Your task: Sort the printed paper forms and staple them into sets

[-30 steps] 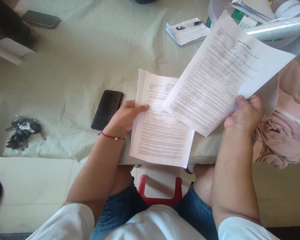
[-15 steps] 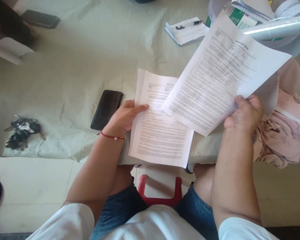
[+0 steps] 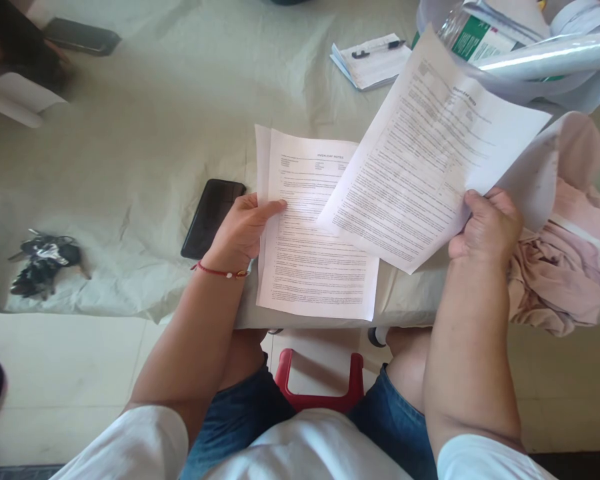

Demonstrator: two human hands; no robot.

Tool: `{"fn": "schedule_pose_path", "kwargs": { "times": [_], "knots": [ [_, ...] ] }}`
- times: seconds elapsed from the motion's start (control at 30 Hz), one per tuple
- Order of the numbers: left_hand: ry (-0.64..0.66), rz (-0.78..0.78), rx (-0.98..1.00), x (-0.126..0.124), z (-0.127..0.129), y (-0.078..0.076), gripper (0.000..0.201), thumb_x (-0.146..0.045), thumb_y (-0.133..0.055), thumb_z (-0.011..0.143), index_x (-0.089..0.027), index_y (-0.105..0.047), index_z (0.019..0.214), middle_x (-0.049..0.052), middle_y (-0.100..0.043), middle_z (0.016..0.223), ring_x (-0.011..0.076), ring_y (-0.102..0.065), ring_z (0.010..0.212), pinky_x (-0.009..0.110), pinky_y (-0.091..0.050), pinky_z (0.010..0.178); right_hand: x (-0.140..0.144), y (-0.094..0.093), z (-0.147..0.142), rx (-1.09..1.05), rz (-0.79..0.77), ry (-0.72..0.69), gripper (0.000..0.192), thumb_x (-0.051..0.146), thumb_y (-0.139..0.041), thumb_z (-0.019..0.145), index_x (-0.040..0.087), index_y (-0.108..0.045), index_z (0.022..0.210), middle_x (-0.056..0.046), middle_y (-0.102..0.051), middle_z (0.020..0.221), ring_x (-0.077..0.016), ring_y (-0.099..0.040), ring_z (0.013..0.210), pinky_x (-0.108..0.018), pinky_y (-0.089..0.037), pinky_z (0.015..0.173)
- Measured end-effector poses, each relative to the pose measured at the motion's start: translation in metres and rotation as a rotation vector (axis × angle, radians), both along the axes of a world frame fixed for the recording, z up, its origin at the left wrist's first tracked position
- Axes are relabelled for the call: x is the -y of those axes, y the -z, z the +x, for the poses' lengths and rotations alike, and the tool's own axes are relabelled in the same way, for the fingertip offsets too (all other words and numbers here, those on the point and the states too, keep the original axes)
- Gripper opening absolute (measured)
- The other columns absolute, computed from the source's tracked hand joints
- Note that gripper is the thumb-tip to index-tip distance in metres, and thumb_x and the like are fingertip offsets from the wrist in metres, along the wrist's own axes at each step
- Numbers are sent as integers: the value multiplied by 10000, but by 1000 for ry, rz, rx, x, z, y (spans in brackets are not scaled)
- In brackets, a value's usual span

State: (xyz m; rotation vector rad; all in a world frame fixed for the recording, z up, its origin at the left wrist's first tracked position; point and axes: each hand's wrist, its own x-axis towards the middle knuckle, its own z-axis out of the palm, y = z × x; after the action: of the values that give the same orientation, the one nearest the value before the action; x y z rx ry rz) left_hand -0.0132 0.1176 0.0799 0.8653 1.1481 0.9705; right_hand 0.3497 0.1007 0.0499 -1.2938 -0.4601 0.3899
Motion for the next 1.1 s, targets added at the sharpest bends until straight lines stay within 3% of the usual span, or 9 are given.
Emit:
{"fn": "schedule_pose_path", "kwargs": {
  "times": [0.2,0.37,0.5,0.73,1.1],
  "knots": [
    [-3,13,-8,1,0,1,278,-346,-906,728,-175,-835,934,105,-856,911,368,-824,1056,474,-671,950,9,-19,-9,0,-118,-1,127,90,-728,611,176,-699,700,-9,-697,730,-163,-661,690,-322,-627,649],
    [-12,14,-7,0,-1,1,278,-344,-900,728,-158,-812,917,118,-849,921,360,-826,1037,467,-664,945,14,-28,-7,-43,-263,-89,143,95,-761,565,171,-658,630,-4,-664,651,-134,-598,589,-255,-538,524],
    [-22,17,-20,-1,-1,1,281,-339,-889,721,-155,-798,913,117,-847,942,357,-826,1041,470,-666,951,19,-27,-9,-2,-304,-202,257,183,-899,524,174,-697,683,-14,-709,686,-147,-618,599,-281,-556,545],
    [-64,62,-2,-4,-1,3,353,-369,-917,678,-156,-811,940,95,-847,897,371,-827,1052,490,-667,971,25,-29,-10,-69,-344,-429,663,399,-1112,221,209,-779,764,-9,-794,796,-175,-697,726,-332,-625,709],
    [-74,80,7,-3,0,2,214,-307,-873,728,-175,-819,887,100,-867,965,347,-826,1090,462,-675,983,26,-26,-22,-30,-367,-538,628,481,-1136,286,228,-775,733,16,-798,804,-154,-691,752,-298,-596,749]
  ]
}}
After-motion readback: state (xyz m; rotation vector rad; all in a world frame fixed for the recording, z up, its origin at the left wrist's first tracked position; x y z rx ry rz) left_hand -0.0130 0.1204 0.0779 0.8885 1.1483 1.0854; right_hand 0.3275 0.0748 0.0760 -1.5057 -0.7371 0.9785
